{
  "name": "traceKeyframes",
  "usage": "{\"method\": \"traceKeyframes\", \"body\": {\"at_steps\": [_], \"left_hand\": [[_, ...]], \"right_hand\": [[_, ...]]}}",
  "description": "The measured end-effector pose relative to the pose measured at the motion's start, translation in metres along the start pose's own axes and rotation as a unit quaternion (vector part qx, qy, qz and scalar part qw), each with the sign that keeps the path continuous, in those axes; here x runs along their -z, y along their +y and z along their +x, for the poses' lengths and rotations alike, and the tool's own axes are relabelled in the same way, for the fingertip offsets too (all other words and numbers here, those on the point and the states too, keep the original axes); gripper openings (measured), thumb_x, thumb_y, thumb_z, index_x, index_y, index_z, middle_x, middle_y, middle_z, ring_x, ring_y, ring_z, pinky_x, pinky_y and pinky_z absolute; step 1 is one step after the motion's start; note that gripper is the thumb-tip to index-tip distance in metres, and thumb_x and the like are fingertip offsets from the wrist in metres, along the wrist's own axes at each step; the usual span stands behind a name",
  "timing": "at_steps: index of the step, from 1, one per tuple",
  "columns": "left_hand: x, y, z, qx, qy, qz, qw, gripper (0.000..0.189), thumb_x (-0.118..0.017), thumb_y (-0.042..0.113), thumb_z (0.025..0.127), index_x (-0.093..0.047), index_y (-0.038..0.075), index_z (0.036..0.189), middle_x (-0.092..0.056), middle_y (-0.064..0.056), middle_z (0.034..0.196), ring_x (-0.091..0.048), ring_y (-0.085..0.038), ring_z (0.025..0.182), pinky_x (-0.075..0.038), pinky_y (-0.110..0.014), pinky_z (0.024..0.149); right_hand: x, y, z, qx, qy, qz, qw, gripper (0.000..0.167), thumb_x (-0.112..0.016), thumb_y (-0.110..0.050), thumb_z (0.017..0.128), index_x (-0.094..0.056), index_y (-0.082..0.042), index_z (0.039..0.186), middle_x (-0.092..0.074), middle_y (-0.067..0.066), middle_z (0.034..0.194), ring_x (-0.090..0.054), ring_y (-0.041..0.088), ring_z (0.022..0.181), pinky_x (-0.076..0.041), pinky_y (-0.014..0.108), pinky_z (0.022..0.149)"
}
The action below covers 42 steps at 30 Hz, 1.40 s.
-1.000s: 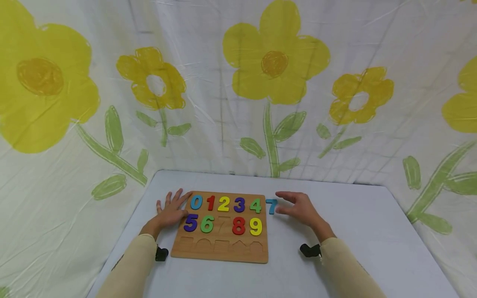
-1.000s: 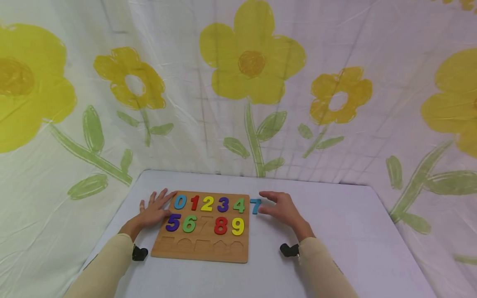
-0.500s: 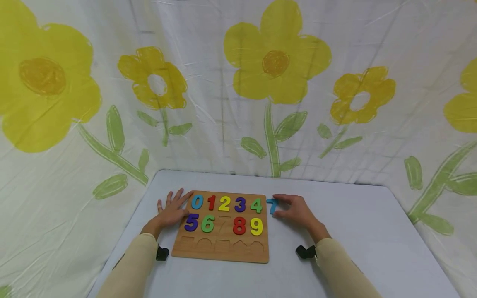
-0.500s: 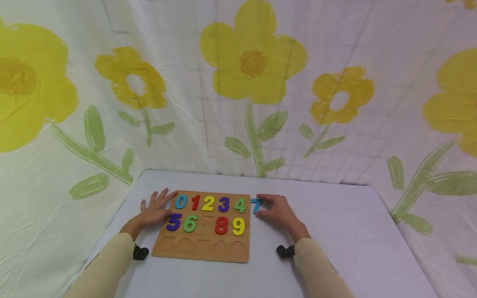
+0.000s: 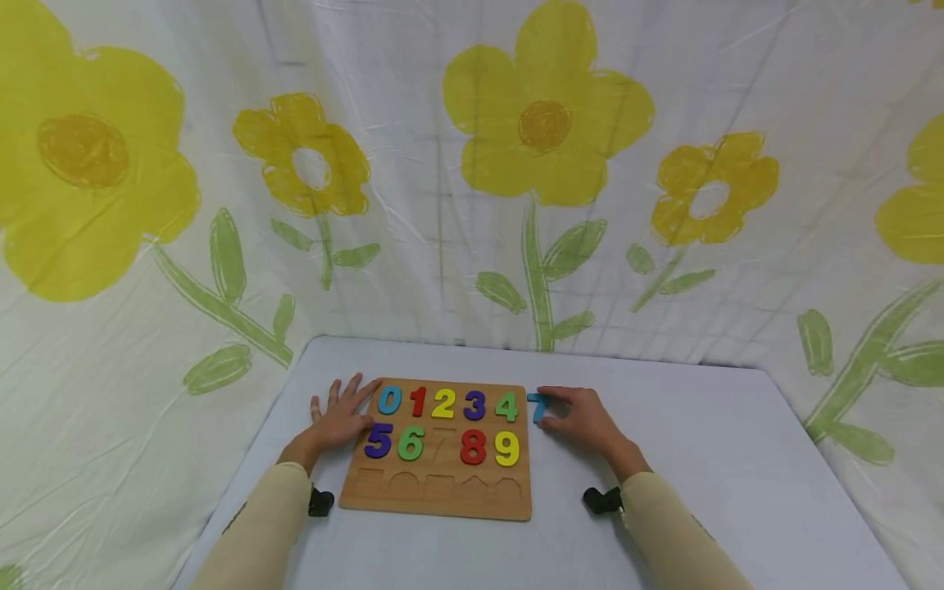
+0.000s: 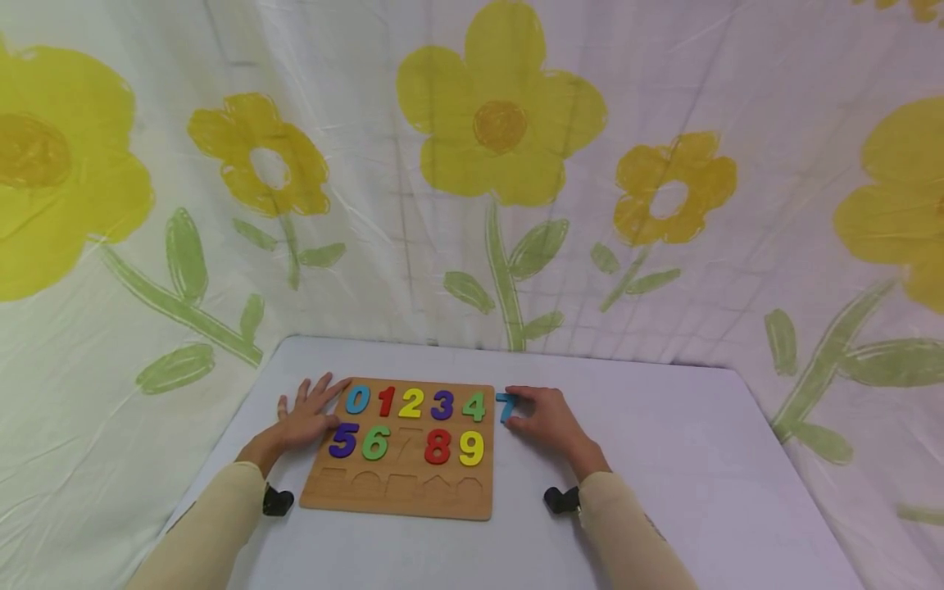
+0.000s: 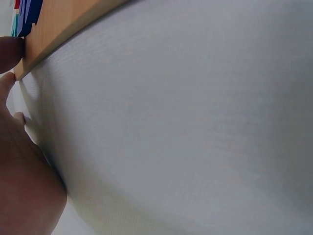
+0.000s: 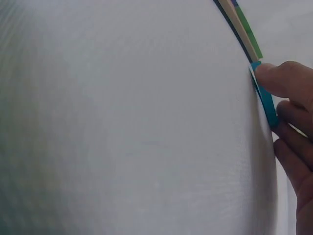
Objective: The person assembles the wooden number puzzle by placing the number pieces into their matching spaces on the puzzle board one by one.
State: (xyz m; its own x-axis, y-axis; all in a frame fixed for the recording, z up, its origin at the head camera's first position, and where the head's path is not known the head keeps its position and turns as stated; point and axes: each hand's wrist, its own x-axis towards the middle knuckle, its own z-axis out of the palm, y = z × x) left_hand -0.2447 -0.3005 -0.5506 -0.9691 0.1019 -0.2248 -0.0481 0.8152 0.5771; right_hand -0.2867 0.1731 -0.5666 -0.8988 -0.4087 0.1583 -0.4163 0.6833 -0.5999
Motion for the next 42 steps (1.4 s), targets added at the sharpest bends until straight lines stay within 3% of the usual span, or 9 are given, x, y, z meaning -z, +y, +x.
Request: {"method": "traceKeyframes", "body": {"at_steps": [10,23,28,38,40,42], "left_hand": [[0.001,0.000,0.000,0.000,-0.003,0.004,1.0000,0.084,-0.058,0.023,0.093,-0.031,0.014,0.173,-0.005,-0.027,0.182,0.014,-0.059,0.164,0.022,-0.083,0.119],[0.002,0.001,-0.002,0.001,-0.002,-0.004,1.0000,0.085,-0.058,0.022,0.093,-0.031,0.013,0.173,-0.004,-0.027,0.182,0.016,-0.059,0.164,0.023,-0.083,0.119],[-0.003,-0.006,0.003,-0.012,0.014,-0.012,0.9998,0.085,-0.057,0.024,0.090,-0.034,0.017,0.172,-0.006,-0.027,0.182,0.015,-0.059,0.164,0.023,-0.083,0.118],[0.002,0.002,-0.001,0.008,-0.003,0.005,1.0000,0.085,-0.059,0.026,0.094,-0.030,0.012,0.173,-0.004,-0.026,0.183,0.015,-0.059,0.164,0.022,-0.082,0.120],[0.001,0.002,-0.001,0.005,0.000,0.000,1.0000,0.085,-0.058,0.026,0.094,-0.030,0.012,0.173,-0.004,-0.027,0.182,0.015,-0.059,0.164,0.023,-0.082,0.119],[0.000,0.000,-0.001,0.002,0.005,-0.005,1.0000,0.086,-0.057,0.027,0.092,-0.031,0.013,0.173,-0.005,-0.026,0.183,0.015,-0.058,0.165,0.023,-0.081,0.120]], "right_hand": [[0.017,-0.012,-0.007,0.001,0.030,0.008,0.9995,0.056,-0.091,-0.025,0.090,-0.074,-0.010,0.142,-0.078,0.007,0.138,-0.072,0.035,0.132,-0.056,0.059,0.110],[0.033,-0.083,-0.020,-0.001,0.050,0.030,0.9983,0.055,-0.091,-0.029,0.091,-0.075,-0.017,0.142,-0.078,0.004,0.139,-0.073,0.032,0.131,-0.058,0.057,0.109],[0.027,-0.105,-0.022,0.001,0.050,0.046,0.9977,0.054,-0.091,-0.028,0.090,-0.077,-0.018,0.140,-0.078,0.002,0.138,-0.073,0.030,0.132,-0.058,0.056,0.110],[-0.002,-0.136,-0.021,0.010,0.039,0.104,0.9937,0.050,-0.090,-0.027,0.091,-0.078,-0.016,0.138,-0.080,0.002,0.134,-0.075,0.034,0.124,-0.064,0.055,0.099],[-0.010,-0.140,-0.020,0.021,0.040,0.102,0.9938,0.050,-0.090,-0.028,0.091,-0.078,-0.015,0.137,-0.081,0.002,0.130,-0.076,0.032,0.116,-0.066,0.048,0.091],[-0.018,-0.143,-0.019,0.030,0.038,0.094,0.9944,0.050,-0.091,-0.028,0.090,-0.078,-0.015,0.137,-0.084,0.002,0.117,-0.075,0.026,0.092,-0.064,0.035,0.076]]}}
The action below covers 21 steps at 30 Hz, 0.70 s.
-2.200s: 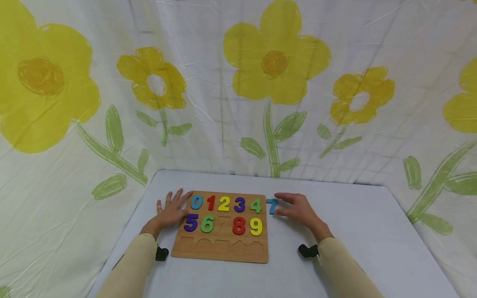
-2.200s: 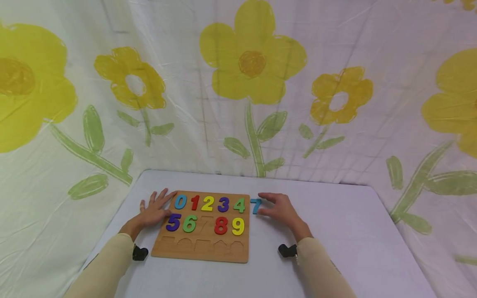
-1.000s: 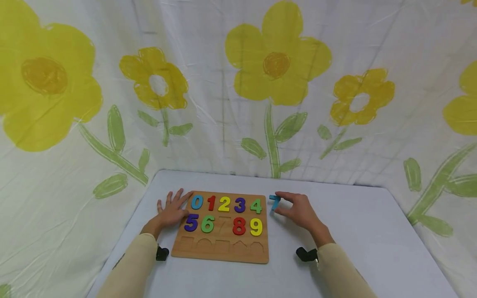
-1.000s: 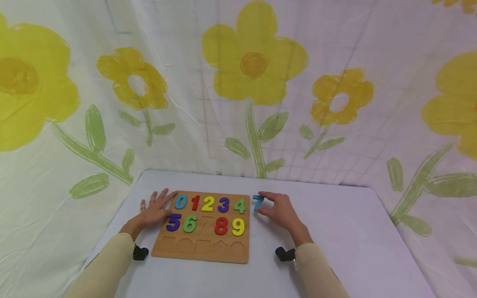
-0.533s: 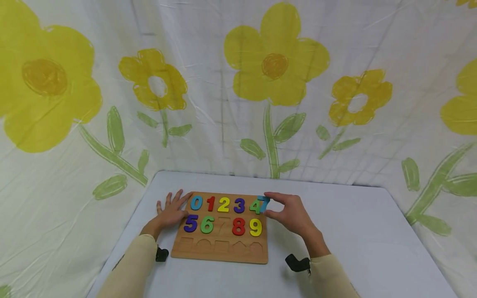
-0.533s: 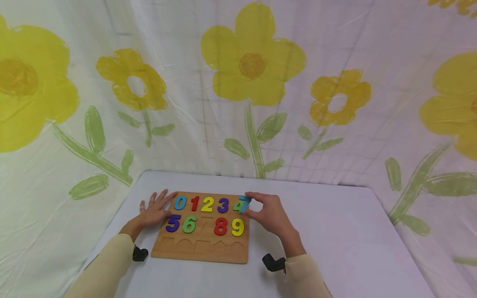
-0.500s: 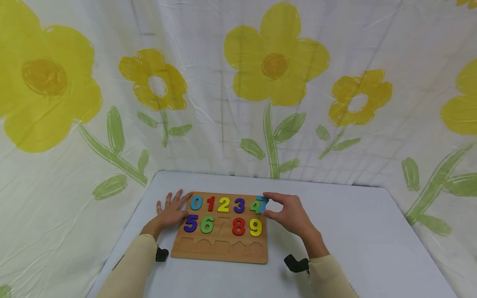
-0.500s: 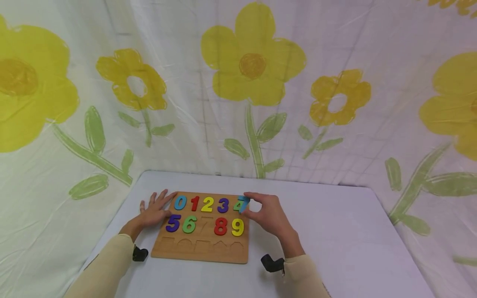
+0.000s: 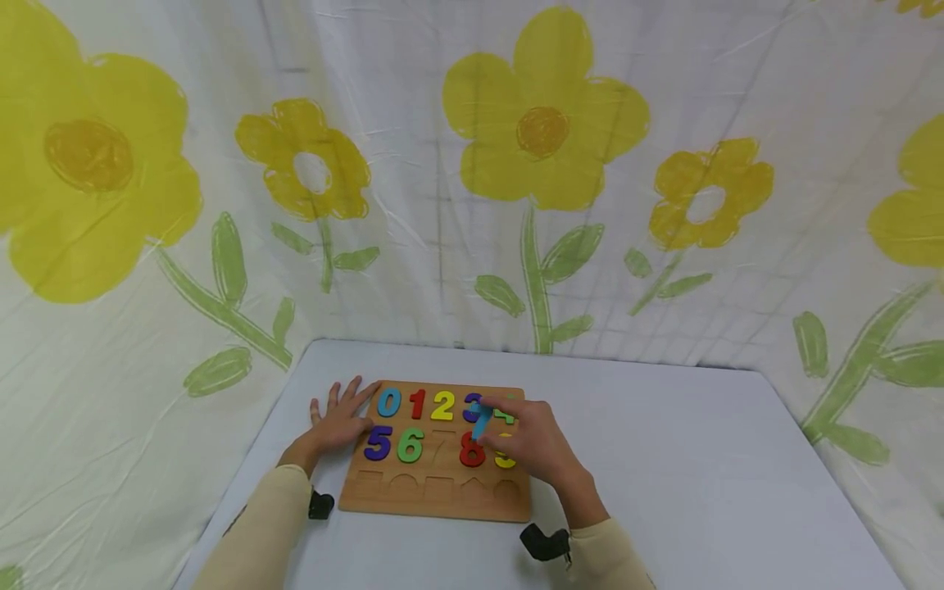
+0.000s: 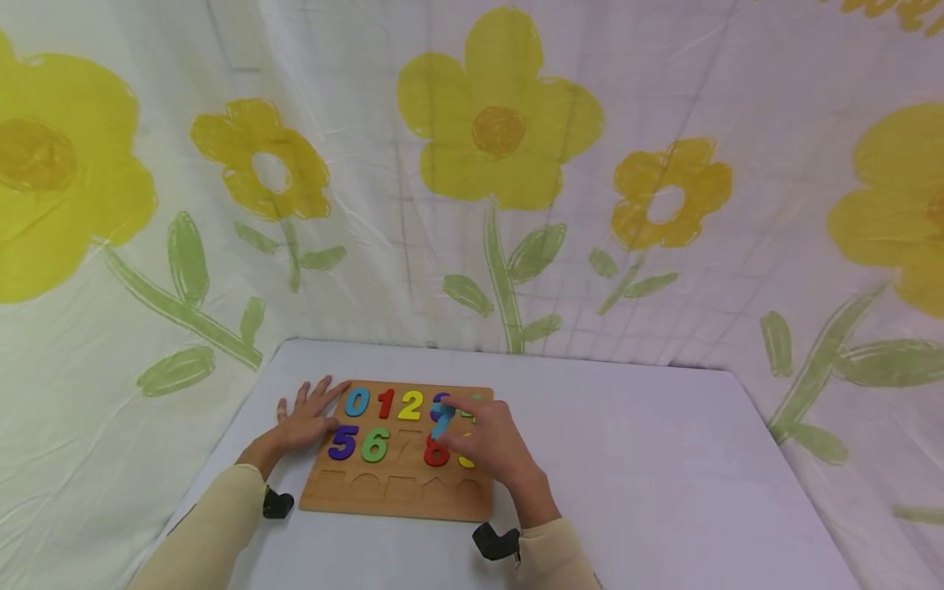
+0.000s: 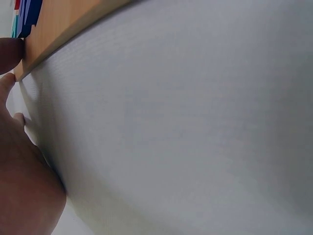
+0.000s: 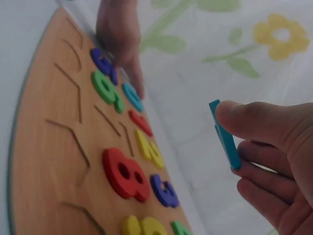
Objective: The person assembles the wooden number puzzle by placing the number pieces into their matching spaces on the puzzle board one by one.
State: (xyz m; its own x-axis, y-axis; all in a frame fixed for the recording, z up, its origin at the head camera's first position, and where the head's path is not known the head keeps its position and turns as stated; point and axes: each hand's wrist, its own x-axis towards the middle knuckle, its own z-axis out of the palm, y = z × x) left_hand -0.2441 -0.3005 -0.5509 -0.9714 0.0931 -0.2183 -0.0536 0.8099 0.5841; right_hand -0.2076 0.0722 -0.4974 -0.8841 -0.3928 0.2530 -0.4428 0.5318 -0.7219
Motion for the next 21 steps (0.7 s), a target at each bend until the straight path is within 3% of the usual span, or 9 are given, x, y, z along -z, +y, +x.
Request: {"method": "traceKeyframes", "body": {"at_steps": [2,4,5,7,11,18,21], "left_hand": [[-0.001,-0.001,0.000,-0.005,0.003,-0.005,1.0000,0.087,-0.057,0.028,0.091,-0.032,0.014,0.172,-0.005,-0.026,0.183,0.015,-0.059,0.164,0.023,-0.081,0.120],[0.000,0.000,-0.001,-0.006,0.003,-0.005,1.0000,0.087,-0.057,0.028,0.091,-0.032,0.014,0.172,-0.006,-0.026,0.183,0.014,-0.059,0.164,0.023,-0.081,0.120],[0.000,0.000,-0.001,-0.006,0.003,-0.005,1.0000,0.086,-0.058,0.027,0.091,-0.032,0.014,0.172,-0.006,-0.026,0.183,0.015,-0.058,0.165,0.024,-0.081,0.120],[0.002,0.003,-0.002,-0.003,-0.002,-0.003,1.0000,0.086,-0.058,0.025,0.092,-0.031,0.013,0.173,-0.005,-0.027,0.182,0.015,-0.059,0.164,0.023,-0.082,0.119],[0.004,0.005,-0.003,0.005,-0.007,0.009,0.9999,0.086,-0.060,0.024,0.093,-0.031,0.013,0.173,-0.005,-0.026,0.183,0.014,-0.058,0.165,0.020,-0.083,0.120],[0.003,0.006,-0.001,0.007,-0.004,0.014,0.9999,0.085,-0.059,0.024,0.093,-0.031,0.012,0.173,-0.006,-0.026,0.183,0.013,-0.059,0.165,0.019,-0.083,0.120],[0.002,0.005,-0.001,0.008,-0.005,0.014,0.9999,0.085,-0.058,0.023,0.094,-0.030,0.013,0.173,-0.005,-0.026,0.183,0.014,-0.058,0.165,0.021,-0.083,0.120]], "right_hand": [[-0.008,0.000,0.002,0.011,-0.001,-0.009,0.9999,0.050,-0.092,-0.027,0.090,-0.079,-0.014,0.136,-0.084,0.001,0.108,-0.063,0.021,0.075,-0.051,0.025,0.061],[-0.017,0.000,0.003,0.018,-0.008,-0.008,0.9998,0.049,-0.092,-0.024,0.089,-0.079,-0.015,0.135,-0.084,0.000,0.106,-0.053,0.021,0.068,-0.037,0.023,0.054],[-0.021,0.000,0.004,0.019,-0.012,-0.007,0.9997,0.049,-0.092,-0.022,0.089,-0.079,-0.014,0.135,-0.084,0.000,0.107,-0.052,0.022,0.068,-0.036,0.023,0.054],[-0.030,0.000,0.006,0.027,-0.019,-0.016,0.9993,0.050,-0.092,-0.022,0.089,-0.078,-0.014,0.136,-0.084,0.001,0.119,-0.066,0.022,0.084,-0.050,0.022,0.064],[-0.044,-0.001,0.009,0.029,-0.035,-0.039,0.9982,0.052,-0.092,-0.025,0.090,-0.076,-0.012,0.138,-0.081,0.003,0.129,-0.074,0.027,0.107,-0.064,0.033,0.086],[-0.064,0.001,0.010,-0.024,-0.064,-0.059,0.9959,0.049,-0.088,-0.029,0.094,-0.076,-0.019,0.140,-0.078,-0.004,0.127,-0.064,0.015,0.108,-0.058,0.029,0.090],[-0.072,0.004,0.011,-0.025,-0.072,-0.053,0.9957,0.045,-0.087,-0.027,0.094,-0.077,-0.020,0.137,-0.077,-0.008,0.121,-0.061,0.010,0.103,-0.057,0.026,0.088]]}}
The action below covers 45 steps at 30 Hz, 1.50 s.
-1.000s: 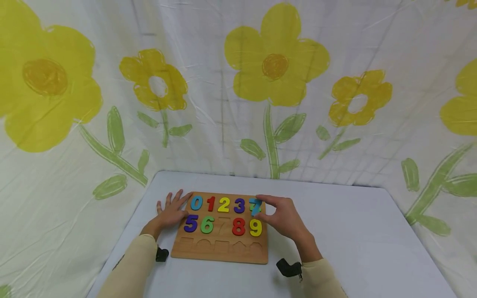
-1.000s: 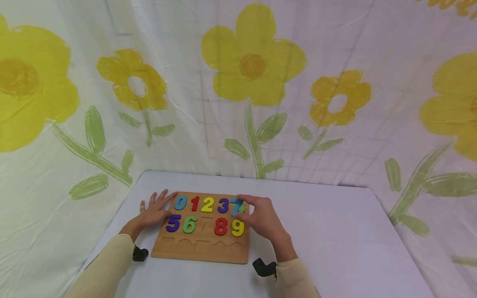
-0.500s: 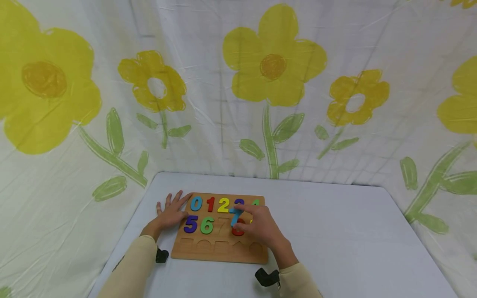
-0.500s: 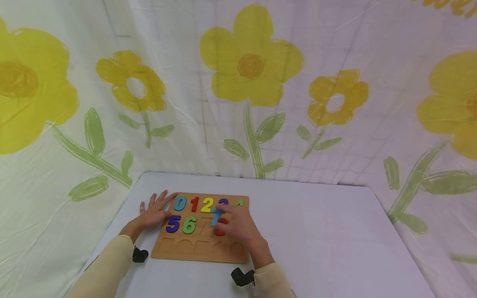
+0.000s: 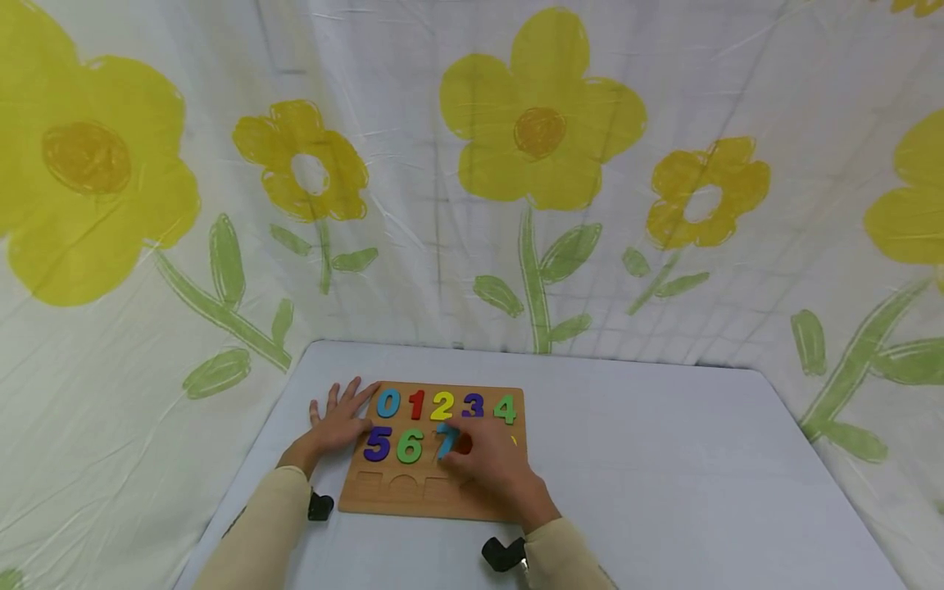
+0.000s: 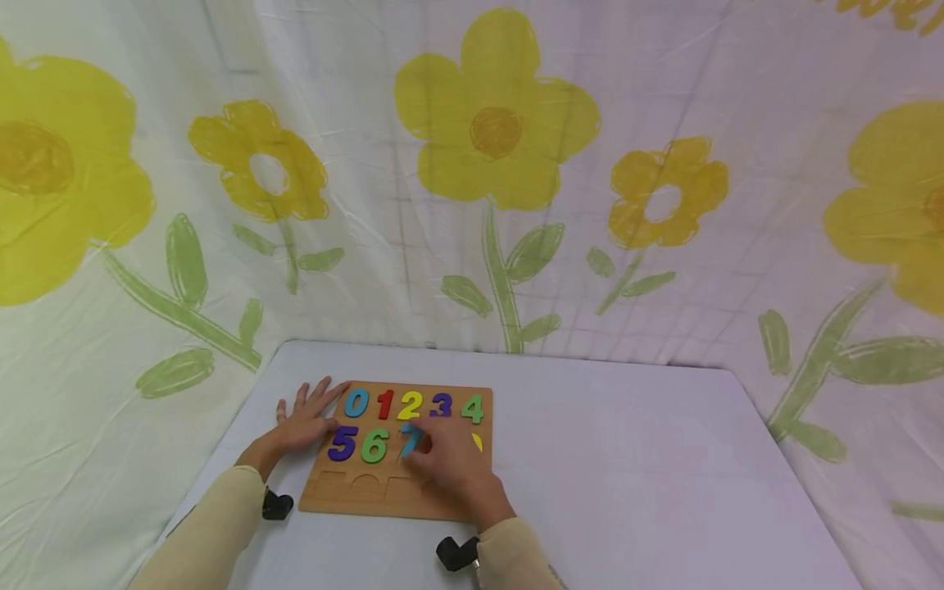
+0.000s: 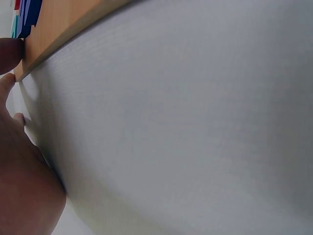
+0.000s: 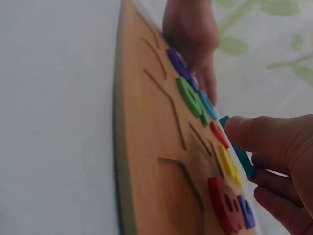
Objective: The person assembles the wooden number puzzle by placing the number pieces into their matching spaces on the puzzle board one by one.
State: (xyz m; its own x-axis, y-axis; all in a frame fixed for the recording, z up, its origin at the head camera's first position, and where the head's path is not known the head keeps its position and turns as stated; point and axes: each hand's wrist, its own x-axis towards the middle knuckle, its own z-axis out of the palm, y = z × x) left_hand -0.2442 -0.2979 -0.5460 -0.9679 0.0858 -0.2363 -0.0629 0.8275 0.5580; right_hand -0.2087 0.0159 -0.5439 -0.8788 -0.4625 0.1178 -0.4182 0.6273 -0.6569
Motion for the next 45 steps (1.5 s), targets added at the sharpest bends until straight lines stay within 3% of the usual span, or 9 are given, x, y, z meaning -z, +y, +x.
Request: {"method": "traceKeyframes", "body": {"at_steps": [5,10,19,25,29,32,38,45], "left_hand": [[0.000,0.001,-0.002,-0.001,0.001,-0.001,1.0000,0.084,-0.059,0.023,0.094,-0.031,0.012,0.173,-0.005,-0.026,0.183,0.014,-0.059,0.165,0.021,-0.083,0.120],[0.001,0.003,-0.003,-0.004,0.001,-0.004,1.0000,0.085,-0.060,0.024,0.093,-0.032,0.012,0.172,-0.006,-0.026,0.183,0.013,-0.059,0.165,0.019,-0.084,0.120],[-0.005,-0.008,0.003,-0.013,0.011,-0.010,0.9998,0.084,-0.056,0.022,0.093,-0.031,0.011,0.172,-0.005,-0.028,0.182,0.015,-0.060,0.164,0.022,-0.083,0.119],[-0.005,-0.006,0.003,-0.014,0.009,-0.012,0.9998,0.086,-0.058,0.025,0.092,-0.032,0.013,0.173,-0.006,-0.027,0.182,0.015,-0.059,0.164,0.022,-0.082,0.119],[-0.007,-0.013,0.004,-0.025,0.017,-0.019,0.9994,0.086,-0.058,0.026,0.091,-0.033,0.016,0.172,-0.006,-0.026,0.182,0.015,-0.059,0.164,0.024,-0.082,0.118],[-0.009,-0.016,0.007,-0.027,0.018,-0.020,0.9993,0.084,-0.056,0.026,0.092,-0.032,0.015,0.173,-0.005,-0.027,0.183,0.016,-0.059,0.164,0.025,-0.082,0.118],[-0.010,-0.014,0.008,-0.026,0.018,-0.022,0.9993,0.083,-0.057,0.027,0.093,-0.035,0.017,0.172,-0.007,-0.028,0.182,0.014,-0.060,0.164,0.024,-0.083,0.118],[-0.010,-0.013,0.003,-0.027,0.026,-0.024,0.9990,0.081,-0.057,0.028,0.093,-0.037,0.018,0.171,-0.008,-0.028,0.182,0.014,-0.061,0.164,0.025,-0.083,0.117]], "right_hand": [[-0.008,0.001,0.003,0.008,-0.010,-0.002,0.9999,0.043,-0.088,-0.024,0.093,-0.078,-0.016,0.134,-0.077,-0.009,0.112,-0.060,0.007,0.092,-0.054,0.022,0.080],[-0.013,0.000,0.006,0.003,-0.019,-0.022,0.9996,0.045,-0.088,-0.025,0.094,-0.077,-0.015,0.136,-0.078,-0.007,0.115,-0.060,0.008,0.090,-0.053,0.021,0.079],[-0.018,-0.001,0.011,0.020,-0.018,-0.064,0.9976,0.046,-0.089,-0.027,0.093,-0.078,-0.018,0.136,-0.081,-0.007,0.118,-0.062,0.001,0.092,-0.057,0.021,0.084],[-0.010,0.004,0.002,0.016,-0.006,-0.040,0.9990,0.049,-0.086,-0.026,0.094,-0.074,-0.018,0.141,-0.079,-0.005,0.125,-0.065,0.009,0.099,-0.059,0.025,0.085],[0.000,0.010,-0.008,0.001,0.018,-0.026,0.9995,0.055,-0.081,-0.029,0.098,-0.069,-0.018,0.150,-0.075,-0.004,0.141,-0.069,0.014,0.119,-0.062,0.033,0.096],[0.013,0.016,-0.017,0.011,0.050,0.002,0.9987,0.054,-0.082,-0.029,0.099,-0.069,-0.014,0.150,-0.073,0.000,0.147,-0.069,0.022,0.135,-0.060,0.045,0.107],[0.050,0.030,-0.046,0.004,0.120,0.024,0.9925,0.049,-0.085,-0.026,0.096,-0.074,-0.012,0.142,-0.077,0.006,0.140,-0.072,0.031,0.133,-0.058,0.056,0.109],[0.087,0.057,-0.080,-0.030,0.178,-0.008,0.9835,0.048,-0.089,-0.024,0.093,-0.077,-0.016,0.139,-0.078,0.003,0.137,-0.074,0.027,0.130,-0.059,0.052,0.108]]}}
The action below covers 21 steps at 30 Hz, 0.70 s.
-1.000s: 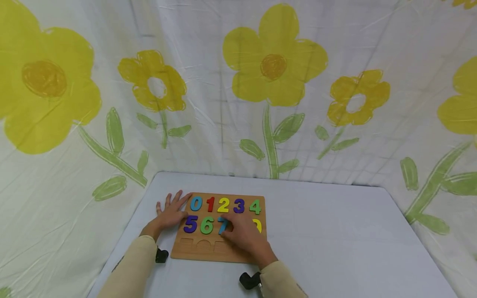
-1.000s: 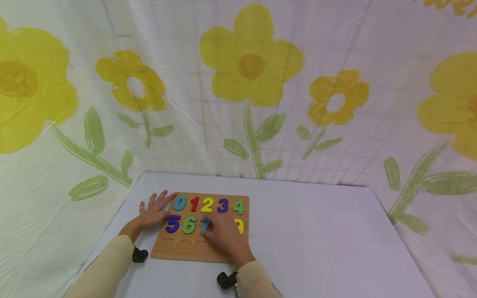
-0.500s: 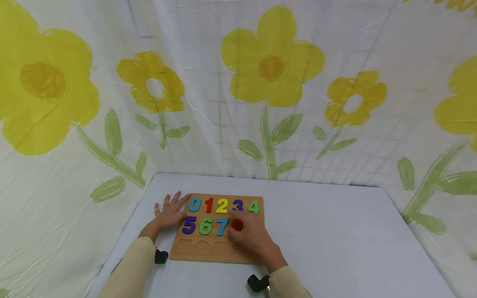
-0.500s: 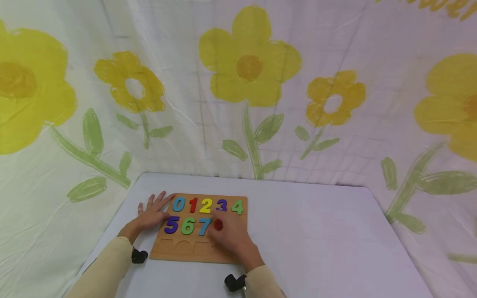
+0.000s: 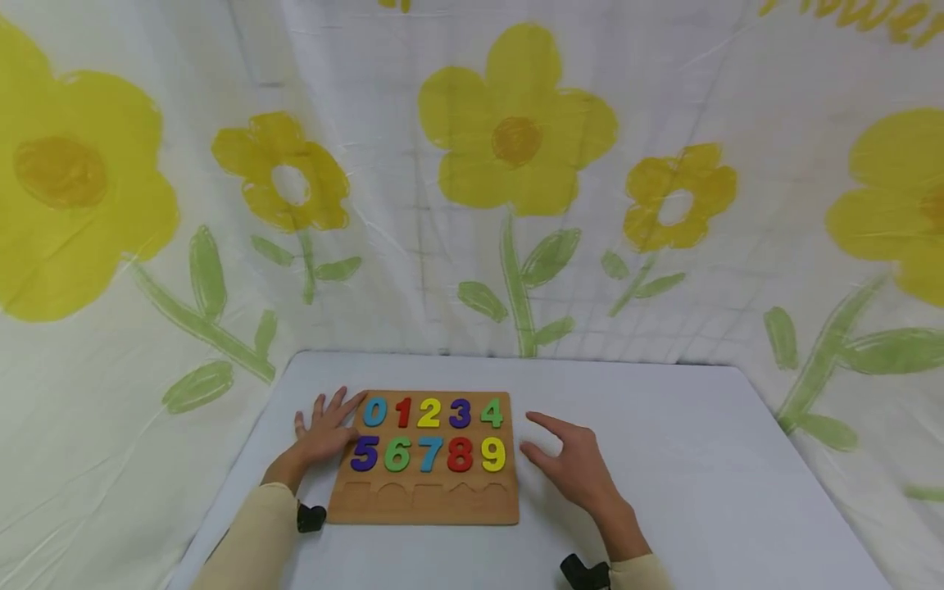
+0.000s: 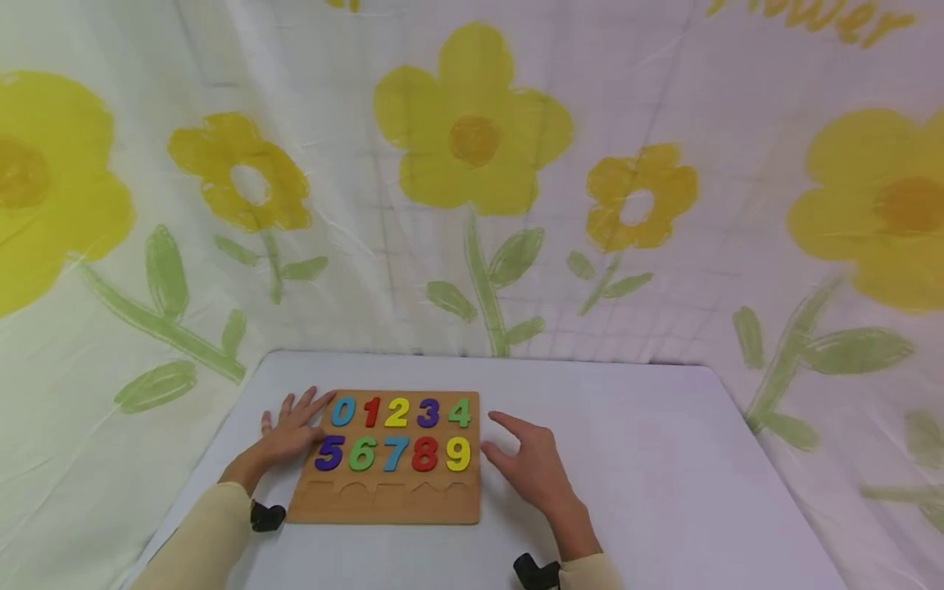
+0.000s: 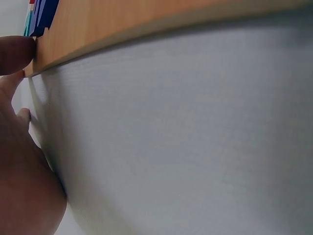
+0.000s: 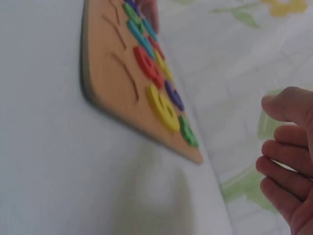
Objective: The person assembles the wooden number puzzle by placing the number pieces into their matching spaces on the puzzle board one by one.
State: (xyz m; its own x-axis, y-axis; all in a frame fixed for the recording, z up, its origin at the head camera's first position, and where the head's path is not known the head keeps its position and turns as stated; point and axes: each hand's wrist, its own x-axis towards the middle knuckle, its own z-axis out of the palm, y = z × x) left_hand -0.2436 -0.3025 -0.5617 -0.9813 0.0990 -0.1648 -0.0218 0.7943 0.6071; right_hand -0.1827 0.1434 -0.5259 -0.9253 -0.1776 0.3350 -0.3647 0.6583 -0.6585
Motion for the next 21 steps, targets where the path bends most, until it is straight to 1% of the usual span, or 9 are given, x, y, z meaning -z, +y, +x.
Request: {"method": "traceKeyframes", "body": {"at_steps": [5,8,10,12,13,15,17,19,21], "left_hand": [[0.004,0.002,-0.006,0.008,0.002,-0.011,0.9999,0.084,-0.059,0.024,0.093,-0.033,0.014,0.172,-0.007,-0.032,0.180,0.011,-0.062,0.163,0.023,-0.083,0.118],[0.007,-0.001,-0.008,-0.008,0.044,-0.019,0.9988,0.084,-0.059,0.021,0.095,-0.029,0.013,0.173,-0.012,-0.034,0.178,0.001,-0.064,0.162,0.014,-0.085,0.121],[0.013,-0.003,-0.012,-0.038,0.085,-0.029,0.9952,0.080,-0.058,0.018,0.099,-0.028,0.010,0.173,-0.018,-0.037,0.176,-0.008,-0.065,0.161,0.002,-0.085,0.123],[0.021,-0.004,-0.018,-0.084,0.133,-0.033,0.9870,0.074,-0.058,0.014,0.102,-0.032,0.006,0.171,-0.027,-0.039,0.172,-0.019,-0.066,0.158,-0.011,-0.085,0.123],[0.028,-0.001,-0.022,-0.097,0.144,-0.033,0.9842,0.072,-0.059,0.011,0.104,-0.032,0.003,0.170,-0.028,-0.040,0.171,-0.021,-0.065,0.158,-0.015,-0.083,0.123],[0.041,0.004,-0.031,-0.127,0.187,-0.023,0.9738,0.065,-0.059,0.009,0.105,-0.039,0.000,0.166,-0.035,-0.040,0.167,-0.029,-0.064,0.154,-0.023,-0.080,0.122],[0.055,0.014,-0.042,-0.139,0.224,-0.001,0.9646,0.061,-0.061,0.011,0.105,-0.045,0.000,0.163,-0.041,-0.039,0.164,-0.035,-0.064,0.151,-0.028,-0.081,0.118],[0.069,0.027,-0.053,-0.135,0.253,0.027,0.9576,0.059,-0.061,0.016,0.106,-0.048,0.002,0.161,-0.044,-0.036,0.163,-0.039,-0.063,0.149,-0.033,-0.082,0.114],[0.083,0.040,-0.065,-0.138,0.282,0.062,0.9475,0.059,-0.062,0.020,0.105,-0.050,0.005,0.161,-0.047,-0.033,0.162,-0.042,-0.063,0.147,-0.036,-0.084,0.109]], "right_hand": [[0.018,0.022,-0.011,-0.003,0.002,-0.035,0.9994,0.048,-0.089,-0.022,0.093,-0.077,-0.015,0.138,-0.079,0.003,0.136,-0.076,0.027,0.127,-0.061,0.053,0.105],[0.031,0.032,-0.013,0.017,0.012,-0.057,0.9982,0.048,-0.089,-0.019,0.092,-0.077,-0.012,0.138,-0.079,0.005,0.135,-0.077,0.029,0.125,-0.062,0.054,0.102],[0.043,0.037,-0.011,0.042,0.026,-0.072,0.9962,0.048,-0.089,-0.016,0.091,-0.077,-0.009,0.137,-0.080,0.007,0.134,-0.077,0.030,0.124,-0.063,0.054,0.101],[0.055,0.040,-0.007,0.072,0.040,-0.094,0.9922,0.048,-0.090,-0.015,0.090,-0.077,-0.005,0.135,-0.080,0.009,0.134,-0.077,0.032,0.123,-0.063,0.055,0.099],[0.062,0.041,-0.004,0.087,0.046,-0.107,0.9894,0.048,-0.090,-0.015,0.089,-0.077,-0.004,0.135,-0.079,0.011,0.134,-0.077,0.033,0.123,-0.063,0.055,0.098],[0.076,0.042,0.002,0.112,0.057,-0.134,0.9830,0.050,-0.091,-0.017,0.089,-0.076,-0.001,0.134,-0.078,0.015,0.137,-0.076,0.037,0.124,-0.063,0.058,0.097],[0.090,0.040,0.008,0.127,0.069,-0.160,0.9765,0.055,-0.091,-0.021,0.088,-0.075,-0.001,0.136,-0.075,0.018,0.140,-0.074,0.040,0.126,-0.062,0.061,0.097],[0.103,0.036,0.015,0.133,0.082,-0.179,0.9715,0.061,-0.092,-0.026,0.087,-0.073,-0.001,0.140,-0.072,0.021,0.144,-0.070,0.044,0.130,-0.059,0.065,0.098],[0.113,0.032,0.023,0.136,0.094,-0.195,0.9667,0.069,-0.091,-0.031,0.087,-0.069,-0.003,0.145,-0.069,0.023,0.148,-0.066,0.047,0.134,-0.055,0.068,0.103]]}}
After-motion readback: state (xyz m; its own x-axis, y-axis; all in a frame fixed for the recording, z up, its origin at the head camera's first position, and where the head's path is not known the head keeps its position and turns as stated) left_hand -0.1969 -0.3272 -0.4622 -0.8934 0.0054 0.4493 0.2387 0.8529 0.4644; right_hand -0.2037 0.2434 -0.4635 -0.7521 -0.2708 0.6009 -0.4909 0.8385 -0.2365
